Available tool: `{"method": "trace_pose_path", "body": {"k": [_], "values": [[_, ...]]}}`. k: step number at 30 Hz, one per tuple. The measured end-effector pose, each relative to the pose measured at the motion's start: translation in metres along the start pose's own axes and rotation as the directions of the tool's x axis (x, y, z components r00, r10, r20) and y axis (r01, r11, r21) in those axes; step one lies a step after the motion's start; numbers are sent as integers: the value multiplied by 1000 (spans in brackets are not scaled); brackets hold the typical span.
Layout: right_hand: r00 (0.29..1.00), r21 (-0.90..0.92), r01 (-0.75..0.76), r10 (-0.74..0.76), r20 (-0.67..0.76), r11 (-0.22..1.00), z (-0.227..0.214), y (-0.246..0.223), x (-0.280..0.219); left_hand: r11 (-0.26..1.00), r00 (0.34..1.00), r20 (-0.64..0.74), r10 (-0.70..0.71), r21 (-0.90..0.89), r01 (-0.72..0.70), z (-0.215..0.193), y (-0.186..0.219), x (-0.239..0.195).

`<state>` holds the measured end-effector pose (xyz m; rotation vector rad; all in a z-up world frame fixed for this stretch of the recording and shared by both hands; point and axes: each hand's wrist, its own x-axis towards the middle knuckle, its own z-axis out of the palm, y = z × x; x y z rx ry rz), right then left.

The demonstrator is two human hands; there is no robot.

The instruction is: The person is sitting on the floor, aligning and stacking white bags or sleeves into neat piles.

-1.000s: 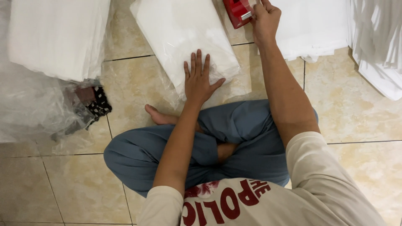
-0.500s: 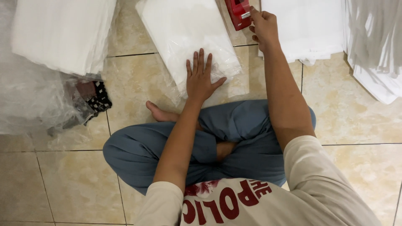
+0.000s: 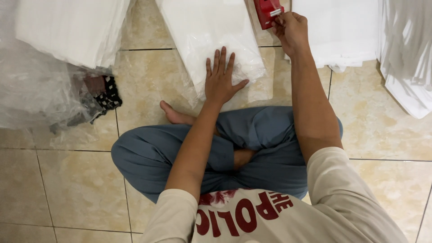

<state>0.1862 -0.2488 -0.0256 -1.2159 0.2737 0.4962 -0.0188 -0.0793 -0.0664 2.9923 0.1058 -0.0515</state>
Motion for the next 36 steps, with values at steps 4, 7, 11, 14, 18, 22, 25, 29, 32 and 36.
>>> {"method": "trace_pose_path", "body": {"k": [4, 7, 11, 14, 18, 22, 25, 29, 32, 36], "values": [[1000, 44, 0, 1, -25, 999, 1, -5, -11, 998, 999, 35, -2, -68, 5, -6, 2, 1], [999, 51, 9, -7, -50, 999, -3, -2, -14, 999, 1000, 9, -2, -43, 2, -5, 1, 1], [998, -47, 41, -43, -39, 998, -5, -2, -20, 998, 1000, 5, 5, -70, -4, -6, 1, 1], [998, -97, 44, -48, -49, 994, -6, -2, -25, 997, 1000, 2, 5, -83, -5, -6, 0, 0], [999, -102, 41, -42, 0, 994, -9, -2, -31, 995, 1000, -3, 4, -97, -4, -4, 0, 0], [1000, -158, 19, -22, -14, 987, -5, -7, -44, 996, 999, -45, 14, -91, -19, -4, -1, -1], [994, -396, -42, 0, -106, 917, -2, -11, -51, 996, 1000, 8, 12, -91, -11, -5, -2, -1], [979, -580, -120, -2, -205, 806, -13, -1, -46, 993, 999, -36, 16, -112, -20, -1, -2, -1], [975, -655, -112, -47, -219, 748, -17, 5, -43, 993, 999, -40, 11, -121, -15, -4, -2, -1], [962, -784, -139, -105, -251, 605, -18, 4, -44, 990, 999, -33, 10, -142, -14, -5, -2, -1]]}}
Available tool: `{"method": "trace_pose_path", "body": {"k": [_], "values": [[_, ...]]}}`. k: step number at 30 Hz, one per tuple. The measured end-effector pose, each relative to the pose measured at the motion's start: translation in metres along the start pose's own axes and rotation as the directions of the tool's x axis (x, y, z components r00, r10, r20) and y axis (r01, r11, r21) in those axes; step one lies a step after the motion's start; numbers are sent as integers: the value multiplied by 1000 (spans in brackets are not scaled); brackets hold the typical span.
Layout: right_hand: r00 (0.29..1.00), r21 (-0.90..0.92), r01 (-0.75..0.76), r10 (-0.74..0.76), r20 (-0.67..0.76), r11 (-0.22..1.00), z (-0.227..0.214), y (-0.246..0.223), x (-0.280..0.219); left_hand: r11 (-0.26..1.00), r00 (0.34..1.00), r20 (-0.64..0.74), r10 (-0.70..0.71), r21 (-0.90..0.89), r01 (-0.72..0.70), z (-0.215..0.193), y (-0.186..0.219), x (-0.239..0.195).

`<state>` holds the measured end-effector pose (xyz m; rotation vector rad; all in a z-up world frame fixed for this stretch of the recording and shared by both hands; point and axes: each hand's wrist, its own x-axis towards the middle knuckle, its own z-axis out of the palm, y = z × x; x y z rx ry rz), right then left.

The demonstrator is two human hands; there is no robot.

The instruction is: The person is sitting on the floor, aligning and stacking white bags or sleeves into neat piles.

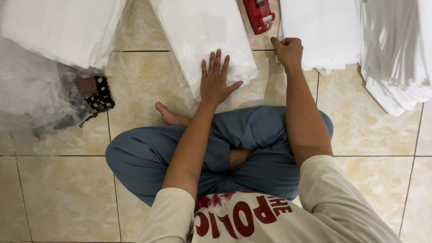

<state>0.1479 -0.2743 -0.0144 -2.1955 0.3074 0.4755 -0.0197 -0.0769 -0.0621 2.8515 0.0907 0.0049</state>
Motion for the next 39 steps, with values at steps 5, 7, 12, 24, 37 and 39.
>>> {"method": "trace_pose_path", "body": {"k": [5, 7, 12, 24, 37, 39], "values": [[989, -202, 81, -103, -104, 976, 5, 21, 23, 1000, 999, -38, 11, 13, -10, 3, -1, -1], [980, -260, 76, -120, -156, 962, 5, 24, 29, 1000, 999, -43, 14, 4, -14, 2, 1, -1], [904, -466, 178, -331, -272, 867, 7, 42, 54, 1000, 1000, 2, 0, 14, 0, 3, -3, -1], [723, 81, 677, -681, 112, 732, -74, -40, -47, 1000, 999, 41, -16, 6, 16, -2, -1, 1], [173, 565, 649, -821, 543, 510, -76, -61, -102, 823, 994, -102, -40, -567, -25, -21, -3, -7], [137, 585, 612, -800, 584, 532, -66, -67, -110, 618, 940, -315, -130, -767, -171, -24, 1, -10]]}}
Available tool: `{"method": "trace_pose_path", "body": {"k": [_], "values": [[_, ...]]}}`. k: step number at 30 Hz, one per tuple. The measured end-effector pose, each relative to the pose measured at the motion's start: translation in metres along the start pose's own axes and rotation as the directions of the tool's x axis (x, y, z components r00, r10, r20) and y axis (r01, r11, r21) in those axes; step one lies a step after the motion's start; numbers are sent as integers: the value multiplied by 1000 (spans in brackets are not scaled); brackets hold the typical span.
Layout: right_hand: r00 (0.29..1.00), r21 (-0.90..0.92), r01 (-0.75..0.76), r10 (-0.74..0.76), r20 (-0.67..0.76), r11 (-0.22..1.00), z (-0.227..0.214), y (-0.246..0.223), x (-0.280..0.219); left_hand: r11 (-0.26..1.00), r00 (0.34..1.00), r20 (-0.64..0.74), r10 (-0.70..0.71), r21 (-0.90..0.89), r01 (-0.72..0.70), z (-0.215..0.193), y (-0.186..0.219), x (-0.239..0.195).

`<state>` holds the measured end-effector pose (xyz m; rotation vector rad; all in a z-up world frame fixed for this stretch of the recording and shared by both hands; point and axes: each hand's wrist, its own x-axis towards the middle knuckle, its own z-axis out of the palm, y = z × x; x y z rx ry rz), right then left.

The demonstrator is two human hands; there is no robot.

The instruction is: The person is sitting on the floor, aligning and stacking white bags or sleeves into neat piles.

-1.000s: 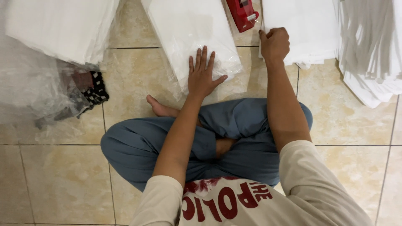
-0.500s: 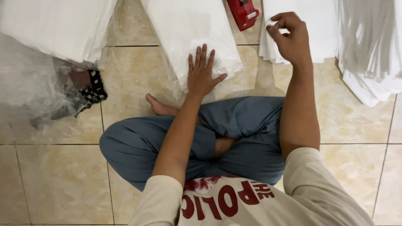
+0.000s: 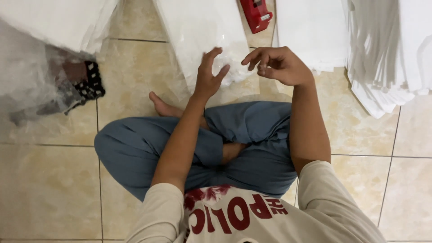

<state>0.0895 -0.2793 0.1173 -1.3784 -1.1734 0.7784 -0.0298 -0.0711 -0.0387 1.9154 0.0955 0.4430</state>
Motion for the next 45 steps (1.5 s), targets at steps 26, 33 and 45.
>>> {"method": "trace_pose_path", "body": {"k": [26, 33, 45], "values": [[914, -686, -401, 312, -258, 607, 32, 29, 16, 967, 927, -284, -244, -138, 213, -27, 60, -87], [880, -40, -453, 453, 140, 891, 52, 42, 26, 984, 973, -145, -178, -55, 172, -45, 74, -87], [944, -288, -326, 323, -59, 900, 67, 69, 28, 899, 898, 39, -439, 10, 439, -77, 68, -98]]}}
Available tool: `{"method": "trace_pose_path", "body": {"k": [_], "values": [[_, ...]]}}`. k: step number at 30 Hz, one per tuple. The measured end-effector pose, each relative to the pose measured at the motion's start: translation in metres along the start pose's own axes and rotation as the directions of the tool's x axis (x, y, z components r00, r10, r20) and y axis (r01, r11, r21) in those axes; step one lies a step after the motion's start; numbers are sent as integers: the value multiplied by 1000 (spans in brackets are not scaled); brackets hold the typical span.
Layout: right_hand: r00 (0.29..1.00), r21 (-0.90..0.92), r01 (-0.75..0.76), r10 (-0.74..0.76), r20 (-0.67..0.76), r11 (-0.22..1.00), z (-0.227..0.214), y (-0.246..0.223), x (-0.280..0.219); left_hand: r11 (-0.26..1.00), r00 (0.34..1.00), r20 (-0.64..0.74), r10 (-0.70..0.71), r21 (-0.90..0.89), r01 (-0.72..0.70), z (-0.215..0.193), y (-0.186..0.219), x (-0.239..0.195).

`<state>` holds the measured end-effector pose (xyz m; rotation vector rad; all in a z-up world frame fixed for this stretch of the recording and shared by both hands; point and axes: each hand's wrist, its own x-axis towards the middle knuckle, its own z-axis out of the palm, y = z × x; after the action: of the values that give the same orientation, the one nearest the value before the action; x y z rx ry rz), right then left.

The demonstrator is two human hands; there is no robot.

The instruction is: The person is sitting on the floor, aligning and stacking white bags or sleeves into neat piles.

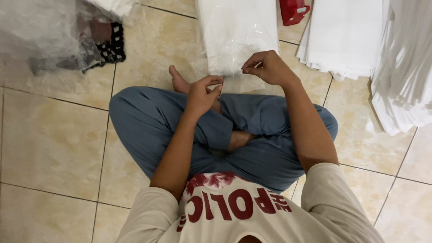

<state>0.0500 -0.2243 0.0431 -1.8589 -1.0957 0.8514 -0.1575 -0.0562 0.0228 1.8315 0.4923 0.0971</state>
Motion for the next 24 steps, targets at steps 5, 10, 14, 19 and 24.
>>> {"method": "trace_pose_path", "body": {"k": [5, 10, 14, 19, 24], "values": [[977, -182, 164, -185, -107, 970, -5, -25, -3, 986, 966, -199, -168, -55, 160, -21, -3, 12], [915, -411, 297, -380, -137, 862, -19, -41, -12, 983, 893, -440, -92, 102, 151, -27, -46, 41], [902, -509, 286, -407, -142, 812, -20, -48, -18, 820, 870, -340, -356, 333, 466, -22, -15, 44], [875, -585, 330, -473, -106, 741, -14, -53, -20, 855, 869, -344, -356, 256, 451, -30, -6, 44], [829, -601, 389, -550, -104, 699, -6, -53, -14, 953, 971, -170, -170, 222, 206, -43, -21, 69]]}}
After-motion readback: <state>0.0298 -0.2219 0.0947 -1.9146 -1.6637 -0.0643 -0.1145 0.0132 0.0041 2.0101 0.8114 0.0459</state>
